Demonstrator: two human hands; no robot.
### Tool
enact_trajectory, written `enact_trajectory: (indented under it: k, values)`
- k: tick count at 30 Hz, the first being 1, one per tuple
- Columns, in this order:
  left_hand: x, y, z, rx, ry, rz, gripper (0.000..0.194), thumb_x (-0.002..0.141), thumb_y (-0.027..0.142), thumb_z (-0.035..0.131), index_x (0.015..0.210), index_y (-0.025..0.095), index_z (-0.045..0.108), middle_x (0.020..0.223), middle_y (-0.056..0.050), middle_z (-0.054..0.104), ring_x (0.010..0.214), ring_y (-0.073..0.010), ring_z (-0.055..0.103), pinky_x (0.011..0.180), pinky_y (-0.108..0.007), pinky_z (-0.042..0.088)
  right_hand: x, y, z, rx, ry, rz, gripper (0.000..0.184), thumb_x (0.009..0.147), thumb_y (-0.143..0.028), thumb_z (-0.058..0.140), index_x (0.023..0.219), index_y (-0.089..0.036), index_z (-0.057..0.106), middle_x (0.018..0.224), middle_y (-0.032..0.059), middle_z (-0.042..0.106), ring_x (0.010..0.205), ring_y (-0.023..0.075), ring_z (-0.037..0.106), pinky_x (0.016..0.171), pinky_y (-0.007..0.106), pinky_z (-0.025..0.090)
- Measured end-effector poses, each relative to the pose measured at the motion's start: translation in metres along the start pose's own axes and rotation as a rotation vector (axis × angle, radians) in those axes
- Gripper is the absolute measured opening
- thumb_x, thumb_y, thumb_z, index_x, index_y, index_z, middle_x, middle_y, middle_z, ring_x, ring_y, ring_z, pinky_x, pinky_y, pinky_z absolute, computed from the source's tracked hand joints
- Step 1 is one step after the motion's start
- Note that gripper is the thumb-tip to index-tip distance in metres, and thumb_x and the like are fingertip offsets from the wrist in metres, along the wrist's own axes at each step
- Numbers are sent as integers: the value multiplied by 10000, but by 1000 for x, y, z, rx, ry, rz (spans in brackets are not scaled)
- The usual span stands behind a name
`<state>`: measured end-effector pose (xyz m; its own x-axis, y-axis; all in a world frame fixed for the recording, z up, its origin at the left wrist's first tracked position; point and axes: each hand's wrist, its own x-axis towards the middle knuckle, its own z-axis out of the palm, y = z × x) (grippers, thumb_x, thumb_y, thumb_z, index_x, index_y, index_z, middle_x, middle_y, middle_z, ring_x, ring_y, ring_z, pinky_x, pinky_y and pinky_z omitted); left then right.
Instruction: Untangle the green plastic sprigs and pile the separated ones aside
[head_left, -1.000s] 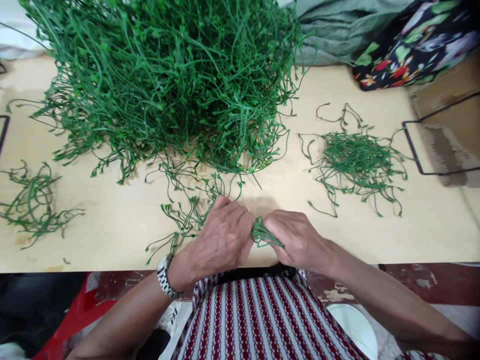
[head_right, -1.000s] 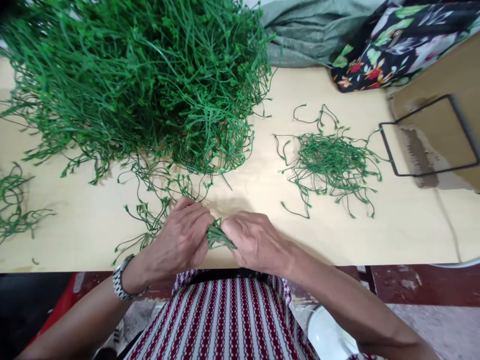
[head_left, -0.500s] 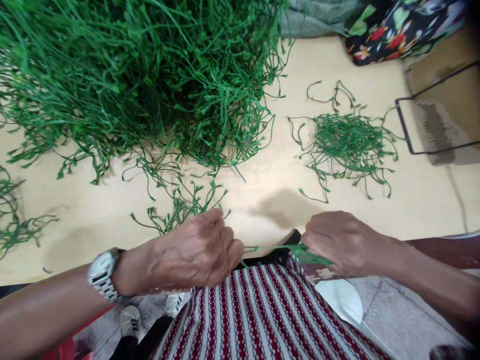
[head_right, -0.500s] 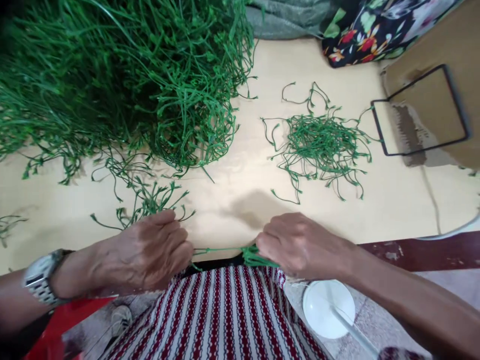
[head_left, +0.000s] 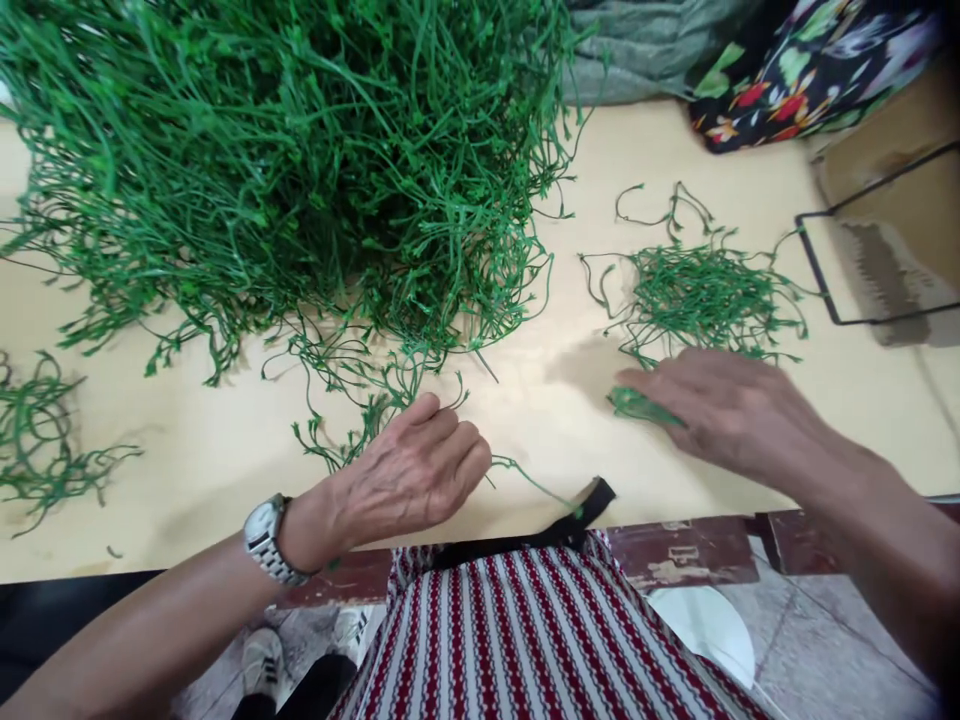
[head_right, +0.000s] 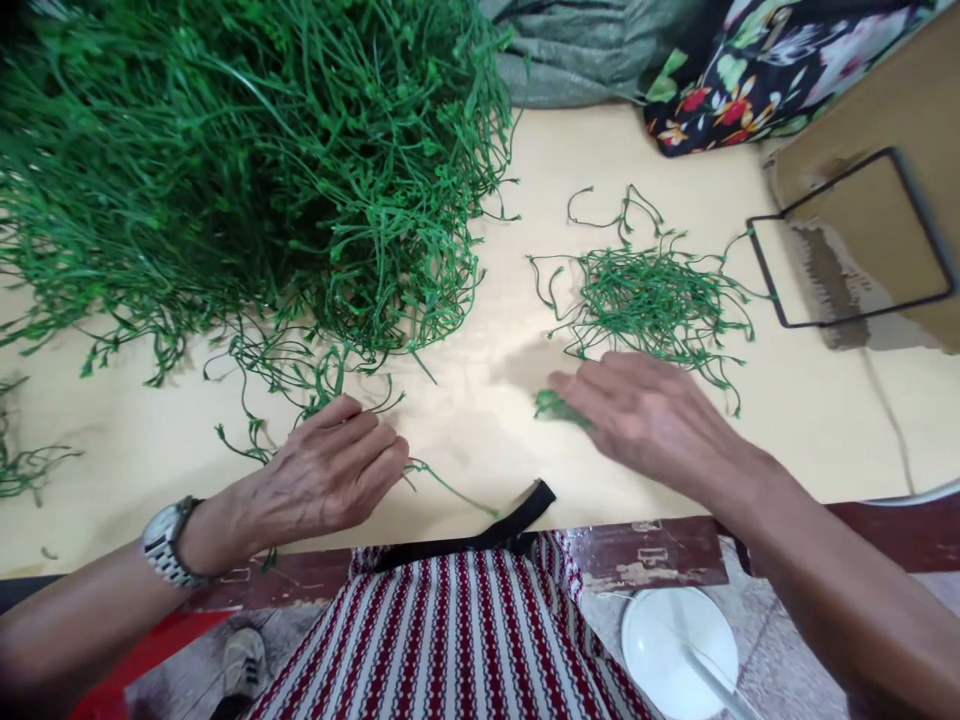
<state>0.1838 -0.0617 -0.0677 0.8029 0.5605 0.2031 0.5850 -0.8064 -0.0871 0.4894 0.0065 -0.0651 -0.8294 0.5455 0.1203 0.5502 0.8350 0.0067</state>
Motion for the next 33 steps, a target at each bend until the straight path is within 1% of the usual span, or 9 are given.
enact_trajectory:
  k: [5, 7, 9, 13, 16, 21, 27, 30, 33]
  values:
    - [-4, 5, 5, -22, 17, -100, 92, 815, 187, 501, 868, 129, 550, 762, -36, 582, 777, -174, 515, 817, -429, 404, 7, 25, -2, -265, -61, 336, 518, 815, -348, 515, 1303, -210, 411, 1255, 139, 493, 992, 332, 519, 826, 521, 372]
    - [-4, 7, 6, -22, 61, -138, 145, 813, 196, 502, 927, 128, 561, 869, -60, 608, 952, -217, 522, 965, -527, 314, 9, 29, -3, -203, -75, 317, 648, 755, -392, 593, 1340, -231, 364, 1383, 143, 352, 1128, 390, 436, 921, 597, 275]
    - [-3, 9, 6, -7, 93, -166, 180, 809, 202, 504, 963, 134, 568, 937, -70, 611, 1070, -245, 488, 1026, -583, 219, 14, 24, -5, -115, -49, 228, 672, 721, -406, 633, 1323, -234, 390, 1383, 146, 355, 1212, 403, 355, 978, 612, 198]
    - [0, 13, 6, 21, 137, -177, 153, 804, 214, 504, 909, 145, 591, 940, -58, 610, 1100, -241, 481, 1070, -596, 143, 41, -26, -8, 370, 76, 96, 416, 784, -398, 587, 1160, -236, 514, 1127, 85, 584, 1080, 255, 500, 913, 453, 388]
    - [3, 15, 6, 17, 160, -193, 112, 798, 229, 506, 787, 153, 587, 892, -54, 612, 1062, -236, 507, 1072, -594, 158, 63, -73, 3, 836, 89, 3, 223, 800, -299, 584, 984, -180, 545, 909, 47, 614, 890, 155, 553, 781, 311, 464]
    - [3, 19, 4, 19, 147, -247, 190, 798, 255, 488, 907, 137, 590, 937, -90, 623, 1062, -261, 508, 1049, -610, 200, 69, -93, 23, 995, 204, 70, 57, 839, -189, 511, 793, -155, 515, 699, 10, 535, 664, 98, 496, 631, 236, 417]
    - [1, 17, 3, -2, 148, -240, 179, 778, 179, 492, 936, 149, 571, 1029, -88, 608, 1133, -275, 455, 1050, -620, 186, 64, -71, 9, 924, -156, -28, 83, 850, -220, 484, 797, -159, 473, 720, 9, 488, 661, 104, 429, 614, 243, 366]
    - [3, 14, 2, -91, 127, -199, 102, 766, 123, 477, 825, 135, 559, 878, -63, 617, 1022, -233, 502, 1054, -534, 265, 61, -72, 9, 1154, -297, 67, 62, 866, -151, 387, 830, -166, 436, 681, -25, 418, 587, 76, 372, 548, 209, 335]
    - [5, 13, 1, -173, 92, -177, 146, 765, 75, 435, 855, 121, 540, 748, -47, 579, 821, -175, 523, 942, -423, 406, 59, -78, 14, 1377, -302, 196, 84, 869, -132, 338, 840, -174, 405, 638, -54, 321, 544, 61, 311, 504, 183, 293]
